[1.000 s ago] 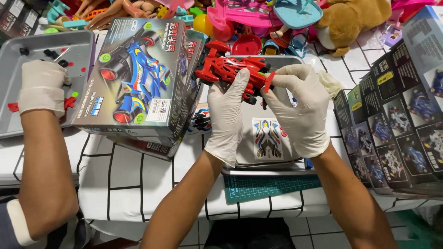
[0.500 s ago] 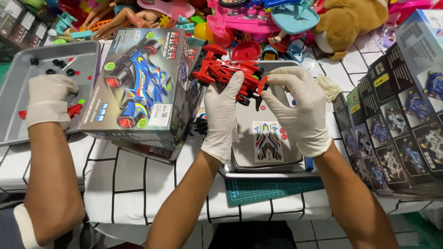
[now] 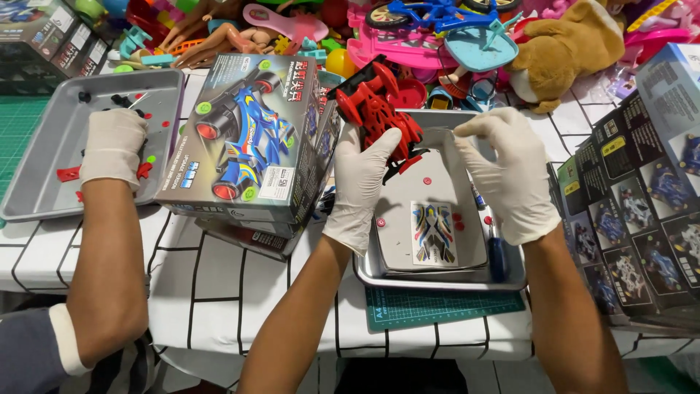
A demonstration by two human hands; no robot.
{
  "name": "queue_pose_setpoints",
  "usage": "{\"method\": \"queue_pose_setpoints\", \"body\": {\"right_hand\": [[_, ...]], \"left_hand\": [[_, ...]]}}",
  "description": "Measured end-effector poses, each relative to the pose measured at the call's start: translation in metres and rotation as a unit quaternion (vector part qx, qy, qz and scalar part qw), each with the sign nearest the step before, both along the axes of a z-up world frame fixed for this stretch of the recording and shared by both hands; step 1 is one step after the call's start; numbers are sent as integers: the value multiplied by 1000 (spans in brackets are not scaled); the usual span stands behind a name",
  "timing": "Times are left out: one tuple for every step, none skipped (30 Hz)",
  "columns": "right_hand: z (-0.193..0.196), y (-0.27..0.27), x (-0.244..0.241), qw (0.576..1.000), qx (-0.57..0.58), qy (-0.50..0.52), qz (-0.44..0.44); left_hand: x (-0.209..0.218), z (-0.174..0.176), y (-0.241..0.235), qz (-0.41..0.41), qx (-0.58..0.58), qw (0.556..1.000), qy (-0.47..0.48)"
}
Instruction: The person assembles a red and black toy car chassis on a metal tray. They attach various plastic components, including the body shell and wheels, using their gloved hands. The workspace is cluttered with other toys and packaging.
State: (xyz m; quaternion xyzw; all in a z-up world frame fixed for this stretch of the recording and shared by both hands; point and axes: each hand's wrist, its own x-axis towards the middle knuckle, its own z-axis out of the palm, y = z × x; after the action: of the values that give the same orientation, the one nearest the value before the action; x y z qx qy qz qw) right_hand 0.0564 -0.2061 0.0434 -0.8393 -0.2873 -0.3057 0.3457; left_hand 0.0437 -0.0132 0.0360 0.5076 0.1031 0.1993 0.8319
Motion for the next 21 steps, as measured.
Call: {"method": "queue_pose_setpoints", "body": {"right_hand": [[-4,-2,2,1000,0,1,0],[-7,-5,4,995,-91,25,16],[-11,-7,7,982,-180,49,33],[-19,-3,12,982,-180,50,32],[-27,1,17,962,-263,74,11],[-34,5,23,934,-344,96,-11],[-36,8,21,934,-344,96,-12],[-38,12,19,927,-359,113,-5],[-40,15,17,919,-373,129,2],[-39,17,16,918,-375,128,2],[-38,18,16,912,-387,135,-12],[-36,16,15,904,-402,141,-31],[-46,17,23,903,-405,142,-33],[-55,14,29,900,-415,129,-30],[-65,9,35,898,-424,116,-27],[-67,8,36,896,-426,117,-33],[-70,8,37,879,-457,130,-45],[-72,10,39,861,-485,141,-53],[-77,6,41,861,-486,141,-56],[-82,5,44,856,-488,158,-64],[-87,4,46,851,-490,176,-72]], "left_hand": [[1,0,4,0,0,1000,1],[3,0,7,-4,-7,1000,0],[4,0,10,-7,-15,1000,-1],[0,2,7,-9,-15,1000,0],[-3,5,5,-3,-3,1000,-11],[-7,8,3,3,8,1000,-22],[-3,5,5,1,7,1000,-22],[0,1,6,1,31,999,-17],[4,-3,8,0,54,998,-11],[6,-10,8,0,52,999,-11],[9,-16,8,-4,59,998,-14],[12,-23,4,-12,64,998,-17],[12,-25,8,-14,60,998,-17],[12,-27,7,-23,72,997,-15],[12,-30,5,-32,85,996,-14],[7,-21,4,-37,83,996,-15],[1,-12,3,-51,89,995,-11],[-5,-3,5,-61,97,993,-6],[-4,-6,2,-63,96,993,-8],[-4,-9,2,-66,92,994,-1],[-3,-12,2,-68,87,994,6]]}}
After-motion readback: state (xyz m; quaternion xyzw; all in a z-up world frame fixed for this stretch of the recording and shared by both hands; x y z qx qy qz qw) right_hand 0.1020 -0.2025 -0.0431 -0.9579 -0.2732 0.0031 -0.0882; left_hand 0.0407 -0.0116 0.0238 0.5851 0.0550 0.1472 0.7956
